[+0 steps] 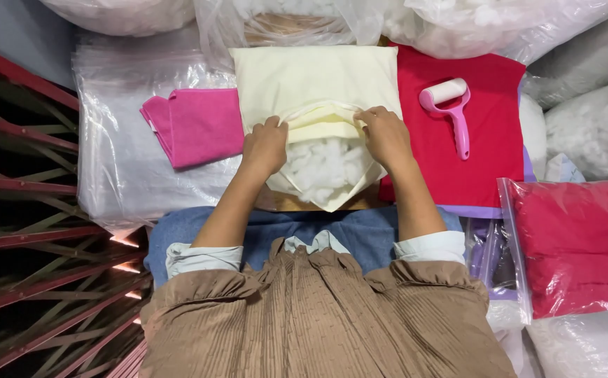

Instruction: Filling a pillowcase with white fiberfill stuffing from large bags and smoothing it out.

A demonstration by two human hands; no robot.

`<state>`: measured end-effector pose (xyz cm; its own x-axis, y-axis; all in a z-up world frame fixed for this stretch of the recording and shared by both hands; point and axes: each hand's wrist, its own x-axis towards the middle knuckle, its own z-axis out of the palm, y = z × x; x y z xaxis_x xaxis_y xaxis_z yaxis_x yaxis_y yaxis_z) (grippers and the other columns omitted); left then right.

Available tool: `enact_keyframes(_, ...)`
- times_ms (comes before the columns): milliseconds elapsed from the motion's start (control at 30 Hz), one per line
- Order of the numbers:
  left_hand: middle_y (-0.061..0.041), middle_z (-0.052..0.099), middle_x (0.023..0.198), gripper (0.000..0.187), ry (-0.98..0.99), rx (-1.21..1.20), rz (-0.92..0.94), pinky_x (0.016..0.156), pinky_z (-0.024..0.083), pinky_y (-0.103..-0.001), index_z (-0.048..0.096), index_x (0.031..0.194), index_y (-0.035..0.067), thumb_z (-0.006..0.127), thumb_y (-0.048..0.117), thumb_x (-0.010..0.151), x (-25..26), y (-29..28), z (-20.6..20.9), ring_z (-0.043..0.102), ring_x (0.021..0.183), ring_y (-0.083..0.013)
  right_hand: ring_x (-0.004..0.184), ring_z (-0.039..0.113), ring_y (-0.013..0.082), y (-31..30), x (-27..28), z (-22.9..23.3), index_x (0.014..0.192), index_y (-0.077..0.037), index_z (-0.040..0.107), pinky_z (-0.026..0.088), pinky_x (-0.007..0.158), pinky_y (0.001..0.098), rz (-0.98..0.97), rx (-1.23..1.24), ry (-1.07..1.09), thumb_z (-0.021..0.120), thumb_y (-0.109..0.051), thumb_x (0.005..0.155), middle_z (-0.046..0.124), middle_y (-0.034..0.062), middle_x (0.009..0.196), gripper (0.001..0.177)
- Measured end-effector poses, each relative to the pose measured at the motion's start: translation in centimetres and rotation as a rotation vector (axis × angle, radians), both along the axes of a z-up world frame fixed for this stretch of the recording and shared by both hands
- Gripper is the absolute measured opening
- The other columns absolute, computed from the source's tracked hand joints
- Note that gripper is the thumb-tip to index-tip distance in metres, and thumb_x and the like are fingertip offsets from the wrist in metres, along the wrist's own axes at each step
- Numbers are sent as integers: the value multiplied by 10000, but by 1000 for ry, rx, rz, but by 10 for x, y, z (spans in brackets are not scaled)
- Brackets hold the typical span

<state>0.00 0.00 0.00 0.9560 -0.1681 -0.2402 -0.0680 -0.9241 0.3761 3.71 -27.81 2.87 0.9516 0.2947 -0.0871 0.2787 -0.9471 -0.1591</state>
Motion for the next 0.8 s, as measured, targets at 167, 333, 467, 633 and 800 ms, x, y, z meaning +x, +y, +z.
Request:
enact_keyframes(167, -203, 531, 1441, 446, -5, -174, 57, 967, 522, -564, 659, 1359, 88, 657, 164, 919, 3, 2, 41, 559, 1277, -443, 1150, 663, 339, 25, -12, 47, 1231, -197, 738, 537, 923, 444, 3, 130, 8, 680, -121, 959, 677, 116, 1229, 289)
enact_keyframes(333, -222, 572, 1362, 411, -35, -261, 129, 921, 561, -551, 683, 1314, 97, 681, 185, 913, 55, 5, 34, 617, 1211, -429, 1174, 651, 372, 54, 18, 53, 1252, -177, 716, 541, 926, 478, 95, 183, 41, 683, -128, 961, 649, 151, 1286, 297)
enact_keyframes(467, -224, 632, 1235, 397, -93, -257, 158, 850, 600, -549, 703, 1266, 71, 720, 176, 883, 119, 10, 13, 675, 1097, -404, 1174, 663, 350, 102, 60, 59, 1225, -179, 721, 560, 912, 456, 217, 75, 49, 700, -154, 950, 654, 142, 1296, 276)
enact_keyframes(633, -244, 611, 1225, 417, -125, -202, 231, 898, 585, -568, 686, 1281, 45, 719, 162, 882, 201, 28, -15, 655, 1115, -451, 1092, 689, 382, 145, 163, 0, 1209, -150, 703, 581, 868, 463, 311, -17, -43, 715, -178, 935, 668, 167, 1227, 275)
enact_keyframes(800, -143, 485, 1375, 610, -200, -169, 415, 1022, 494, -484, 513, 1437, 151, 660, 116, 846, 286, 50, -80, 529, 1245, -387, 971, 645, 429, 178, 279, -68, 1258, -83, 651, 554, 814, 498, 302, 15, -152, 760, -192, 838, 635, 231, 1163, 447)
